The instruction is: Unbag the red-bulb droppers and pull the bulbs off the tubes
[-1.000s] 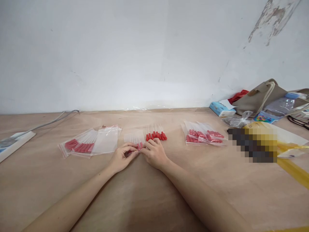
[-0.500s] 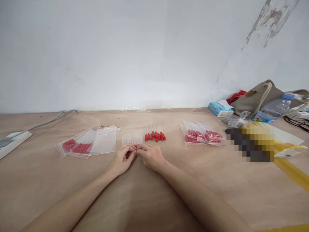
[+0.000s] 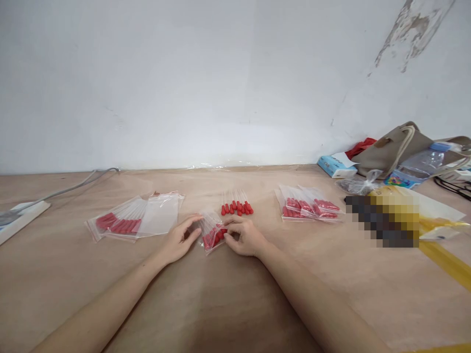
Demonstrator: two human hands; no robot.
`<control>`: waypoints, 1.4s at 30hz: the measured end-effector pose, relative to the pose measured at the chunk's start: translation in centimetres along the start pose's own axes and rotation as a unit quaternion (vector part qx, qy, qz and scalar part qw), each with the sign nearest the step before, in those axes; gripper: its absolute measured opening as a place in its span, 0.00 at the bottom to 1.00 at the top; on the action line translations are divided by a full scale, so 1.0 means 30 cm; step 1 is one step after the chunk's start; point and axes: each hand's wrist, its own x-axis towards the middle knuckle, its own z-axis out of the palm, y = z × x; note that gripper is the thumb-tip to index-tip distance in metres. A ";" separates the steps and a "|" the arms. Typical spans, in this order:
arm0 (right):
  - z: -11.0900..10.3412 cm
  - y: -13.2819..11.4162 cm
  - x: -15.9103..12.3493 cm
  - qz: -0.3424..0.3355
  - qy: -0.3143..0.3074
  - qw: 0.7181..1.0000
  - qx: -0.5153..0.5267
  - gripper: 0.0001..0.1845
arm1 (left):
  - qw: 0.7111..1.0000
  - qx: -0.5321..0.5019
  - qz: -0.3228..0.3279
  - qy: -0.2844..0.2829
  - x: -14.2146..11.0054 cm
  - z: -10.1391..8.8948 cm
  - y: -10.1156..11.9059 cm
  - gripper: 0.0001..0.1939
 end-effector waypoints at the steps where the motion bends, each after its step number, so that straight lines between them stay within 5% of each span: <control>1: 0.006 0.005 0.000 0.011 0.024 1.000 -0.011 0.07 | 1.000 0.010 0.013 -0.010 -0.001 -0.001 -0.003 0.15; 9: 0.036 0.035 0.000 0.079 0.118 0.979 -0.146 0.07 | 0.994 0.072 0.074 -0.025 -0.019 0.002 0.032 0.11; 20: 0.024 0.016 0.012 0.138 -0.054 0.983 -0.108 0.07 | 0.992 -0.005 0.076 -0.102 -0.023 -0.008 0.032 0.07; 29: 0.018 0.004 0.025 0.197 -0.075 0.974 0.086 0.08 | 0.993 -0.021 0.048 -0.109 -0.024 -0.003 0.029 0.07; 36: 0.013 0.013 0.034 0.266 -0.091 0.949 0.140 0.04 | 0.993 -0.019 0.037 -0.106 -0.023 -0.001 0.025 0.10; 42: -0.038 0.034 0.042 0.374 -0.069 0.870 0.313 0.10 | 0.995 -0.009 0.034 -0.096 -0.023 0.002 0.023 0.10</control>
